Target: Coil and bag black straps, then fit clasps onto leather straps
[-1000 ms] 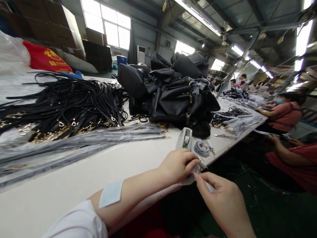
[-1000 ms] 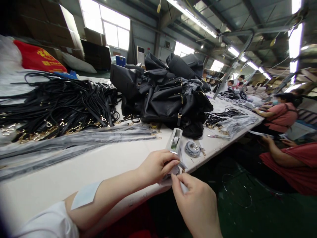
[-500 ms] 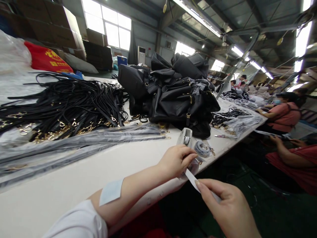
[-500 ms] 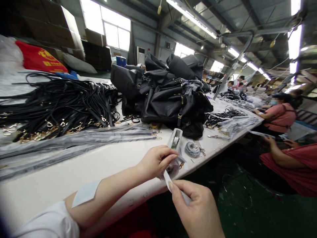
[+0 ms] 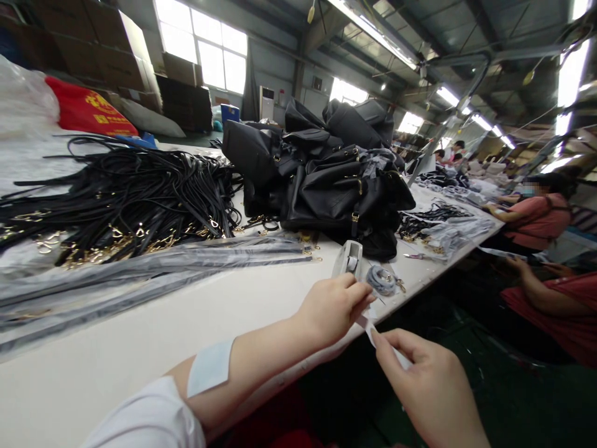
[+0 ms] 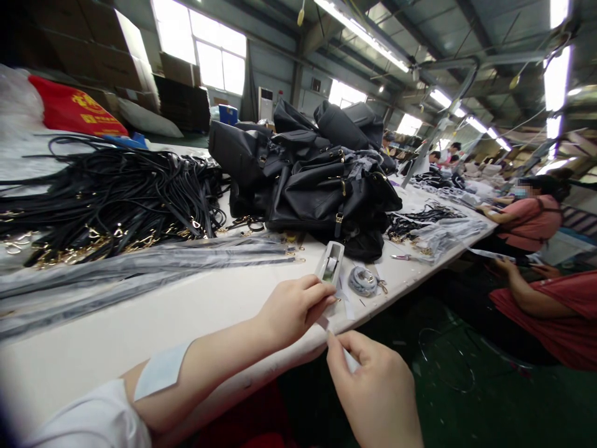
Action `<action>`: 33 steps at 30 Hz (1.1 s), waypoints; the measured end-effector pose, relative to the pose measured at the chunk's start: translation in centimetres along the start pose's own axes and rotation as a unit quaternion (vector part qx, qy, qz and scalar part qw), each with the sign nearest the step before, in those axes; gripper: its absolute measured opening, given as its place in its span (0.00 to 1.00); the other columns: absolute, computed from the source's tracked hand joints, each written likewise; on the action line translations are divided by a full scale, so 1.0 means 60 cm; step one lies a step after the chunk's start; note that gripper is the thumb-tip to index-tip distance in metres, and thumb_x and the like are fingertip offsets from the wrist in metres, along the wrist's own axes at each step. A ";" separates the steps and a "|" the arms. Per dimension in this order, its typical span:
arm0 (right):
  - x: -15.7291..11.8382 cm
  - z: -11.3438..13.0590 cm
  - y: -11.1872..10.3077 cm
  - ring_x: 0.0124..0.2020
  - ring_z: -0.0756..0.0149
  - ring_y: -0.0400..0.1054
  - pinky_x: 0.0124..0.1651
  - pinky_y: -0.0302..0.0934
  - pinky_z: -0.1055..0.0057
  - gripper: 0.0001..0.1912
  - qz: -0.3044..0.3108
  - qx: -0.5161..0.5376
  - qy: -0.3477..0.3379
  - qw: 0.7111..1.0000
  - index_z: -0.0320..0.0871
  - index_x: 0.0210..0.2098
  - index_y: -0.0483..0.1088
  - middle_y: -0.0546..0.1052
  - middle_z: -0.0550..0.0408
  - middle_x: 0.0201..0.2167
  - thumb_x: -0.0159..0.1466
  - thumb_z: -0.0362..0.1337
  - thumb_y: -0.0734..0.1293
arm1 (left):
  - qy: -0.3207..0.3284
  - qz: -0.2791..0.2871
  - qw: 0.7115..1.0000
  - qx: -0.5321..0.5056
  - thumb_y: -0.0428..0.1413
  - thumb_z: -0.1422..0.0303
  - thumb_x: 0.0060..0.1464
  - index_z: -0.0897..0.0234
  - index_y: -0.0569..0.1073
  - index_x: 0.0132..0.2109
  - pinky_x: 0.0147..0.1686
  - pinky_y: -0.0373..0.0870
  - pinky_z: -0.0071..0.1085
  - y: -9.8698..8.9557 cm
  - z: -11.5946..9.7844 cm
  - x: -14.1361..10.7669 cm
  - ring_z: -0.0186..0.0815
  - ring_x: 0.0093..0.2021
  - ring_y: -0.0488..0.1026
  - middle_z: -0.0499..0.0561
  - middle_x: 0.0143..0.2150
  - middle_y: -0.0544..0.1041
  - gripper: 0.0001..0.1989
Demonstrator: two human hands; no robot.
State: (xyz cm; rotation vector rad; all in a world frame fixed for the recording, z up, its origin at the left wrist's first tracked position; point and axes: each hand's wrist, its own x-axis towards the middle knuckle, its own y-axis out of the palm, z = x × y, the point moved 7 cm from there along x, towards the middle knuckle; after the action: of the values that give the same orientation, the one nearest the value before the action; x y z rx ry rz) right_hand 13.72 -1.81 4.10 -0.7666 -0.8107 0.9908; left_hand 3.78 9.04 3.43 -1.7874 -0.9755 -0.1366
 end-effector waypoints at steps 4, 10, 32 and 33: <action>-0.010 0.037 0.014 0.22 0.68 0.68 0.28 0.56 0.74 0.21 0.026 0.061 -0.094 0.993 0.47 0.24 0.75 0.74 0.58 0.19 0.68 0.47 0.62 | 0.010 0.010 1.000 0.011 0.44 0.60 0.69 0.62 0.76 0.48 0.37 0.71 0.30 0.006 -0.012 -0.005 0.37 0.37 0.76 0.53 0.39 0.77 0.18; -0.007 0.033 0.005 0.25 0.67 0.72 0.31 0.62 0.76 0.18 -0.012 0.049 -0.097 0.994 0.47 0.28 0.79 0.79 0.57 0.23 0.67 0.46 0.63 | 0.000 0.013 0.997 -0.073 0.47 0.62 0.68 0.63 0.77 0.49 0.40 0.72 0.30 0.002 -0.006 0.000 0.36 0.39 0.76 0.53 0.41 0.78 0.15; 0.002 -0.008 -0.009 0.29 0.66 0.73 0.33 0.66 0.75 0.09 0.007 0.068 -0.128 0.989 0.46 0.36 0.75 0.79 0.56 0.29 0.67 0.40 0.63 | 0.013 0.011 0.986 -0.164 0.53 0.65 0.65 0.65 0.81 0.39 0.37 0.67 0.25 -0.002 0.019 0.015 0.32 0.33 0.72 0.50 0.32 0.77 0.13; 0.000 -0.002 -0.011 0.32 0.64 0.74 0.36 0.68 0.74 0.07 -0.007 0.057 -0.154 0.986 0.46 0.40 0.75 0.79 0.55 0.33 0.65 0.38 0.65 | 0.003 0.004 0.985 -0.170 0.54 0.65 0.65 0.65 0.81 0.40 0.37 0.67 0.25 -0.001 0.020 0.016 0.32 0.33 0.72 0.50 0.32 0.77 0.13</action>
State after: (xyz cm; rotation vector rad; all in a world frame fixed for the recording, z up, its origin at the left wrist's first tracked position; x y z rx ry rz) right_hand 14.09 -2.06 4.57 -0.5143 -1.0143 1.1503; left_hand 3.94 10.58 3.41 -2.0987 -0.9830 -0.3192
